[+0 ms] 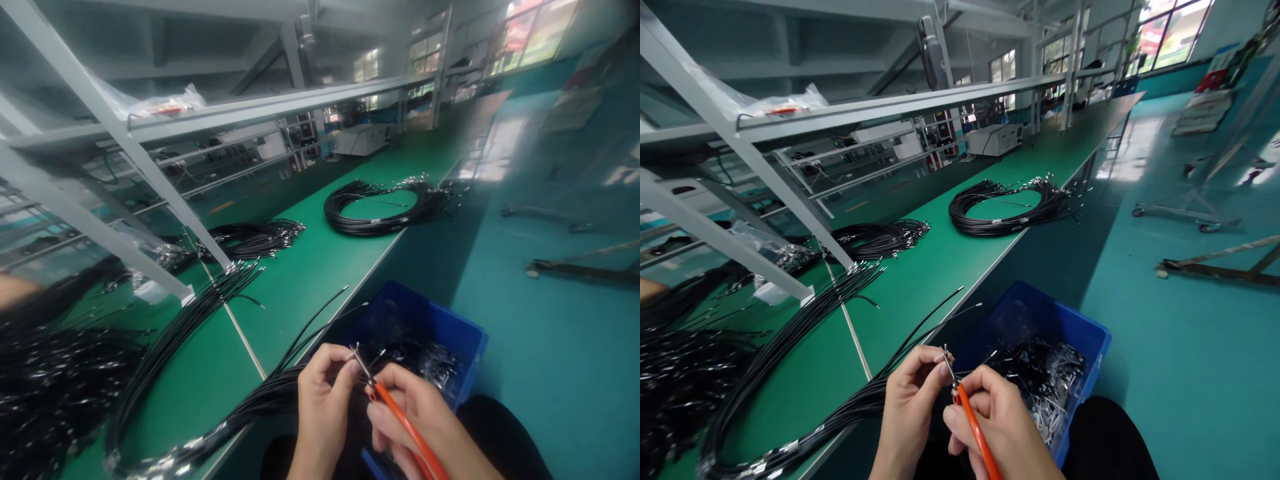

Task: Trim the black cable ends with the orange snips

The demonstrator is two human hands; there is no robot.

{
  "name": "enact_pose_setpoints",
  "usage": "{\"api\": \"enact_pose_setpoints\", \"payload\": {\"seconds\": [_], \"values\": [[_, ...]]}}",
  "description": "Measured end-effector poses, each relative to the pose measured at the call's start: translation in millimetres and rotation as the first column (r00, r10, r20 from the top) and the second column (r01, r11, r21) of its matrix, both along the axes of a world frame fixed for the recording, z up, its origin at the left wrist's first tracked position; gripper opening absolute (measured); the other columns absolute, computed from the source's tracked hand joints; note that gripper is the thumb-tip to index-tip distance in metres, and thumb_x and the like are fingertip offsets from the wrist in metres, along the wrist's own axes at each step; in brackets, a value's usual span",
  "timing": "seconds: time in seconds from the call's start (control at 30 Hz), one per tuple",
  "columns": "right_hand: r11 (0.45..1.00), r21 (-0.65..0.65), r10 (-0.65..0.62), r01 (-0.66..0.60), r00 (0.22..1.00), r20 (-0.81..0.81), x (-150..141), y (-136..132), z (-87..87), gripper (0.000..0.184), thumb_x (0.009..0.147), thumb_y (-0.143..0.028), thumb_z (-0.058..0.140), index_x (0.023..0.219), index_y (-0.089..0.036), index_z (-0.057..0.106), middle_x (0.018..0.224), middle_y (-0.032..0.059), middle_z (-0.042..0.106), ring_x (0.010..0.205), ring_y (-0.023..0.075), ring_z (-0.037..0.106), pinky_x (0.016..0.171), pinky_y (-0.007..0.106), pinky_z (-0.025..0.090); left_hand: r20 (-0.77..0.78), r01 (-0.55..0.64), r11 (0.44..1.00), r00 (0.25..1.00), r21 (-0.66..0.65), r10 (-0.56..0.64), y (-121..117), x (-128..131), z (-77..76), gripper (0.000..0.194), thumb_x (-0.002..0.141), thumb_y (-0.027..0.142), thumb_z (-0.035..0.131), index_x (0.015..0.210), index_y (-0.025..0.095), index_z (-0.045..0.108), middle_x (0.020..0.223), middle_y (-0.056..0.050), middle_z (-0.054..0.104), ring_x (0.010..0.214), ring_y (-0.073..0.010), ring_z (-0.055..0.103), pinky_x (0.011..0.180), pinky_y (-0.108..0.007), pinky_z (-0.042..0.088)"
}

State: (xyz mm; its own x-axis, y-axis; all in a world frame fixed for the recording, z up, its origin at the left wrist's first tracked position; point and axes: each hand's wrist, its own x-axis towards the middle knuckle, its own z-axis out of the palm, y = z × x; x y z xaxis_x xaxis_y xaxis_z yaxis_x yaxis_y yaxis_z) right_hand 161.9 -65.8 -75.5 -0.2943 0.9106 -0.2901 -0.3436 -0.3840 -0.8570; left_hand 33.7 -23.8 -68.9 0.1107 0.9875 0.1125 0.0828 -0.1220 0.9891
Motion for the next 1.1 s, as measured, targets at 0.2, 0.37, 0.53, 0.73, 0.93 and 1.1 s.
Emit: {"api": "enact_pose_setpoints", "payload": {"seconds": [0.2, 0.37, 0.53, 0.73, 0.93, 1.1], "values": [[1.0, -0.006, 0.014, -0.014, 1.0, -0.017, 2, 3, 0.2, 0.037, 0.073, -0.049, 0.065, 0.081, -0.018, 0.045, 0.055, -0.0023, 0.063, 0.024, 0.0013, 0.038, 0.027, 0.013, 0.026, 0.007, 0.002, 1.0, 1.0, -0.006, -0.002, 1, 1, -1.4, 0.006, 0.076, 0.021, 0.065, 0.073, 0.017, 0.062, 0.066, 0.001, 0.062, 0.061, -0.0143, 0.058, 0.058, -0.022, 0.046], [1.0, -0.008, 0.02, -0.02, 1.0, 0.002, 3, 5, -3.5, 0.038, 0.072, -0.052, 0.063, 0.082, -0.019, 0.046, 0.055, -0.0007, 0.064, 0.023, 0.0024, 0.037, 0.027, 0.014, 0.025, -0.029, 0.014, 1.0, 0.999, 0.006, -0.013, 2, 1, -6.9, 0.006, 0.079, 0.023, 0.063, 0.075, 0.017, 0.062, 0.068, 0.001, 0.06, 0.063, -0.0144, 0.056, 0.06, -0.023, 0.045], [0.998, -0.029, -0.056, 0.064, 0.974, 0.222, 4, -2, -7.6, 0.023, 0.07, -0.032, 0.067, 0.073, -0.02, 0.047, 0.047, -0.0046, 0.059, 0.033, 0.0069, 0.047, 0.036, 0.017, 0.032, -0.078, 0.016, 1.0, 0.997, 0.015, -0.015, 4, 0, -7.4, 0.009, 0.079, 0.024, 0.062, 0.074, 0.017, 0.063, 0.066, 0.001, 0.059, 0.062, -0.0143, 0.054, 0.059, -0.022, 0.043], [0.829, 0.225, -0.557, 0.512, 0.797, 0.236, -1, 0, 4.5, 0.033, 0.066, -0.026, 0.071, 0.091, -0.023, 0.051, 0.077, 0.0008, 0.066, 0.073, 0.0196, 0.063, 0.063, 0.029, 0.049, -0.121, 0.021, 0.999, 0.993, 0.038, -0.016, 4, -2, -4.5, 0.007, 0.078, 0.024, 0.064, 0.075, 0.017, 0.064, 0.069, 0.0, 0.061, 0.065, -0.0154, 0.055, 0.061, -0.023, 0.043], [0.782, 0.296, -0.607, 0.548, 0.779, 0.16, -9, 18, 16.8, 0.032, 0.073, -0.025, 0.066, 0.099, -0.024, 0.048, 0.089, 0.0031, 0.066, 0.089, 0.0213, 0.063, 0.078, 0.033, 0.05, -0.148, 0.027, 0.999, 0.989, 0.041, -0.021, -1, -5, 0.9, 0.007, 0.078, 0.023, 0.063, 0.073, 0.017, 0.064, 0.067, -0.001, 0.062, 0.063, -0.016, 0.055, 0.06, -0.023, 0.043], [0.783, 0.25, -0.598, 0.57, 0.8, 0.049, -14, 23, 18.8, 0.034, 0.07, -0.022, 0.071, 0.096, -0.024, 0.05, 0.083, -0.0016, 0.064, 0.08, 0.0168, 0.063, 0.073, 0.027, 0.049, -0.214, 0.067, 0.995, 0.976, 0.07, -0.05, -4, -3, 6.2, 0.01, 0.079, 0.023, 0.061, 0.071, 0.017, 0.064, 0.069, -0.002, 0.061, 0.065, -0.0171, 0.056, 0.063, -0.025, 0.043]]}}
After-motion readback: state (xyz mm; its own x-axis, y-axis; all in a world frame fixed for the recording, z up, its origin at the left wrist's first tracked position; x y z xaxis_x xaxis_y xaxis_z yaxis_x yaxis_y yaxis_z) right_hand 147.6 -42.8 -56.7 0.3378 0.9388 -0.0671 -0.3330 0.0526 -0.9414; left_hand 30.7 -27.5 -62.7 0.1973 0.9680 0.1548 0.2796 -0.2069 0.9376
